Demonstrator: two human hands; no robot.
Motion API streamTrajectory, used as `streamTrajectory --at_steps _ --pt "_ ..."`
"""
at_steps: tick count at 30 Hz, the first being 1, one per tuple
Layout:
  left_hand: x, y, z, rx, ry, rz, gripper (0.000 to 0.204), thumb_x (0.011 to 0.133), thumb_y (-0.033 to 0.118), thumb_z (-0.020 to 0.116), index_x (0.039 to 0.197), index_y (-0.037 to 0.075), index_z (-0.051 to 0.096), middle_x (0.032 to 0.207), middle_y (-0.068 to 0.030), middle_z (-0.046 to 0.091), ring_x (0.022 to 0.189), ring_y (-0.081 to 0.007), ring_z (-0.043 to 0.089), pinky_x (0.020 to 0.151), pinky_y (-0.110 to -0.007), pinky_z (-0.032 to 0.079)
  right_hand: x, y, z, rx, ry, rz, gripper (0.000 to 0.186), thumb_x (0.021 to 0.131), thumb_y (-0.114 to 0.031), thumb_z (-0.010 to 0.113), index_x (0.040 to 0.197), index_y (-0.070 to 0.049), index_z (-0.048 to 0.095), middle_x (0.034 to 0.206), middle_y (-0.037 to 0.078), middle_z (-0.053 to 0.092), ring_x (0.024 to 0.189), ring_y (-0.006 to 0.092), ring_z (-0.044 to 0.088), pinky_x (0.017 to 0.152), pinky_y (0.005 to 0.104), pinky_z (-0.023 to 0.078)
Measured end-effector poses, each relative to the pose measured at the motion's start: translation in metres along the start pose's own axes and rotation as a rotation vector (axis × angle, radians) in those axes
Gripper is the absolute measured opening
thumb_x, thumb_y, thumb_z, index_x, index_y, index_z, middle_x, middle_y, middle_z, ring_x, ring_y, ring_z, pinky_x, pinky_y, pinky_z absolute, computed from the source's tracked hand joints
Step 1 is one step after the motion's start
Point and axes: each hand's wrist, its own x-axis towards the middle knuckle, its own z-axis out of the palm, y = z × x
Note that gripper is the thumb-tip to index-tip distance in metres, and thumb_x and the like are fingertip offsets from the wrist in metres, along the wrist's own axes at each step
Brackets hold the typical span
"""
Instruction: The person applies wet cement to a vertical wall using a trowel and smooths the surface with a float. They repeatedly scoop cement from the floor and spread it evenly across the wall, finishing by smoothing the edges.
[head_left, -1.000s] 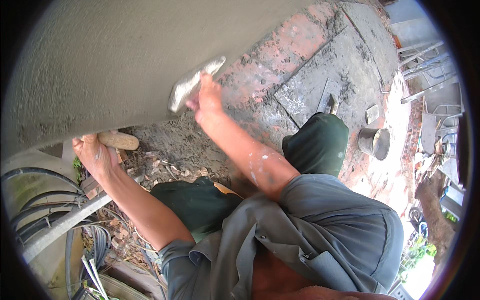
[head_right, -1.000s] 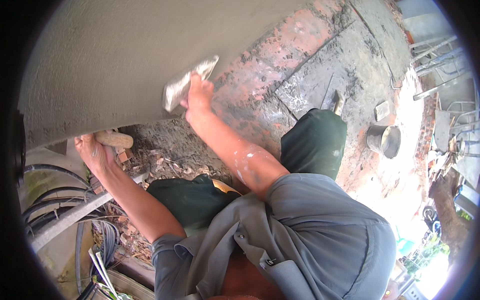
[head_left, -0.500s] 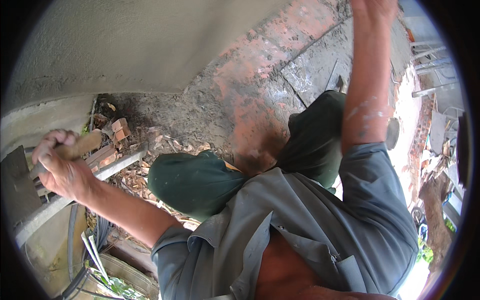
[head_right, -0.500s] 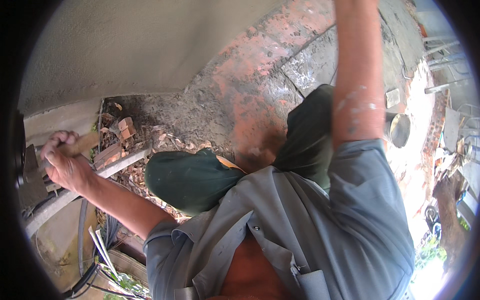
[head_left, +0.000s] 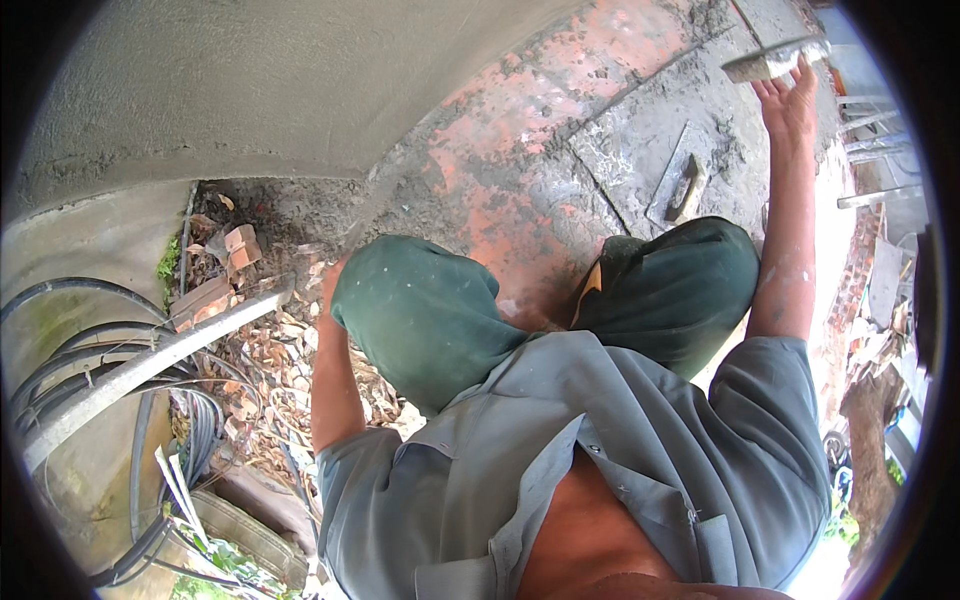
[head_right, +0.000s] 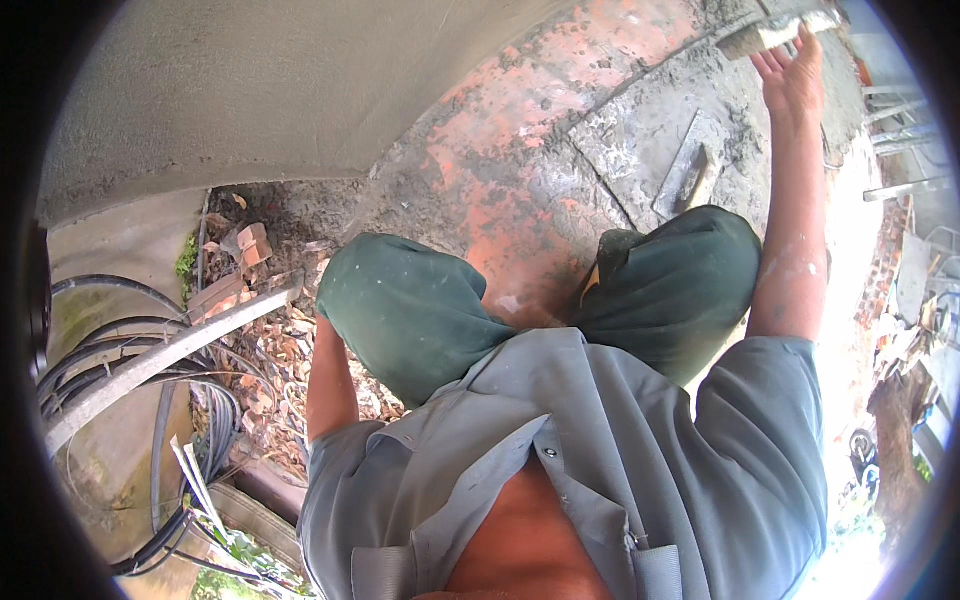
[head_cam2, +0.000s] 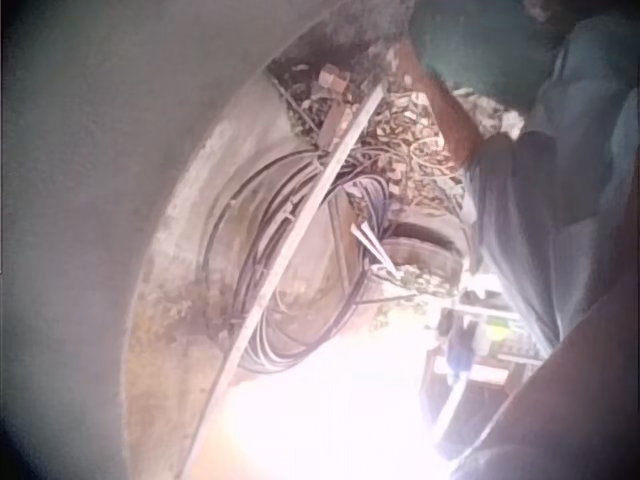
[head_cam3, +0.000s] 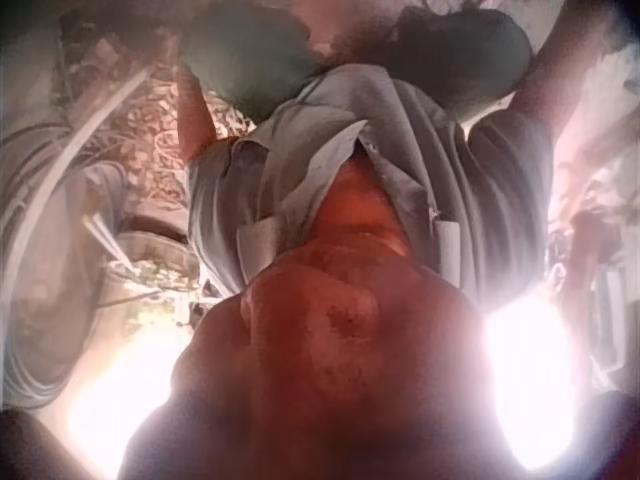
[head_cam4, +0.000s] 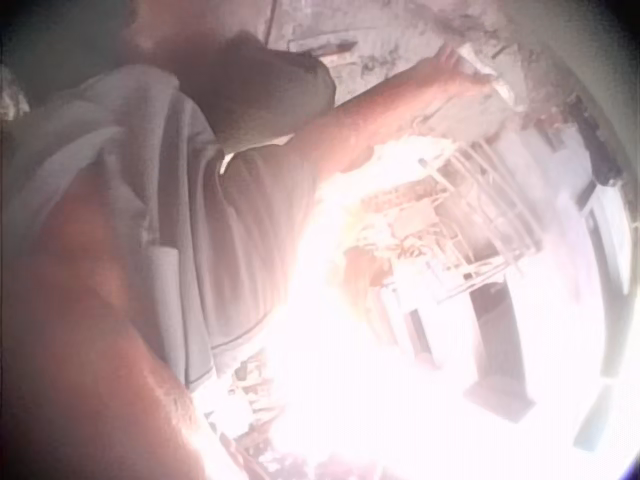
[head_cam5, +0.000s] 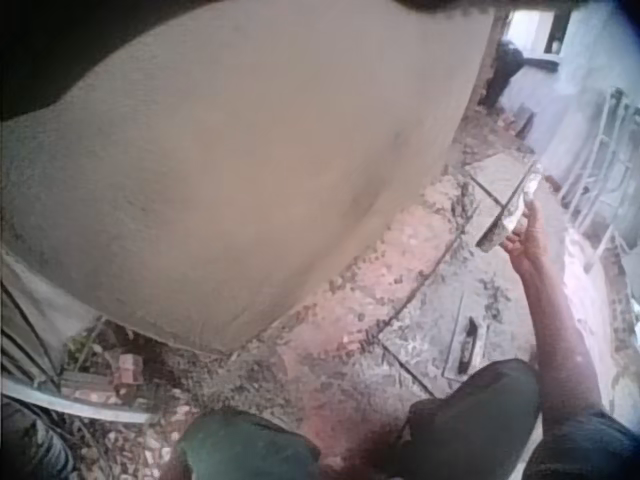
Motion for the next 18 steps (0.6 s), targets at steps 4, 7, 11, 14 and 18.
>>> streamTrajectory --at_steps 4,7,11,14,18 --pt "0.036 0.005 0.026 0.027 -0.019 -0.031 0.036 0.096 0.039 0.063 0.106 0.004 0.064 0.101 -0.0231 0.072 0.092 -0.0401 0.069 0.082 -0.05 0.056 0.004 0.0 -0.02 -0.009 0.03 -0.001 0.102 0.091 -0.045 0.07 0.159 0.0 0.008 0.157 0.037 0.019 0.15 0.0479 0.025 0.123 0.0564 0.025" --pt "0.055 0.017 0.022 0.04 -0.011 -0.048 0.037 0.096 0.039 0.064 0.107 0.004 0.063 0.103 -0.0238 0.072 0.096 -0.0412 0.069 0.083 -0.052 0.055 0.007 -0.002 -0.025 0.013 0.028 0.0 0.101 0.091 -0.045 0.07 0.159 -0.001 0.01 0.157 0.037 0.019 0.15 0.0482 0.024 0.124 0.0564 0.023" --pt "0.074 0.03 0.01 0.059 0.025 -0.087 0.038 0.096 0.039 0.064 0.109 0.004 0.062 0.104 -0.0248 0.072 0.1 -0.0428 0.069 0.084 -0.054 0.054 0.01 -0.005 -0.026 0.01 0.047 0.001 0.098 0.092 -0.045 0.07 0.158 -0.002 0.012 0.156 0.036 0.023 0.149 0.0477 0.025 0.123 0.0577 0.023" --pt "0.083 0.036 0.012 0.059 0.09 -0.13 0.038 0.096 0.039 0.065 0.111 0.004 0.062 0.106 -0.0255 0.072 0.104 -0.0439 0.069 0.085 -0.055 0.054 0.01 -0.004 -0.027 -0.013 0.017 -0.024 0.097 0.092 -0.044 0.07 0.157 -0.002 0.012 0.155 0.036 0.025 0.148 0.0476 0.027 0.123 0.0585 0.024" --pt "0.086 0.041 0.034 0.018 0.252 -0.174 0.039 0.095 0.039 0.065 0.11 0.004 0.06 0.104 -0.0248 0.071 0.101 -0.0443 0.07 0.084 -0.056 0.053 0.008 -0.004 -0.023 0.006 -0.02 -0.024 0.09 0.093 -0.043 0.069 0.154 -0.001 0.018 0.154 0.036 0.026 0.147 0.0473 0.029 0.122 0.0581 0.026"
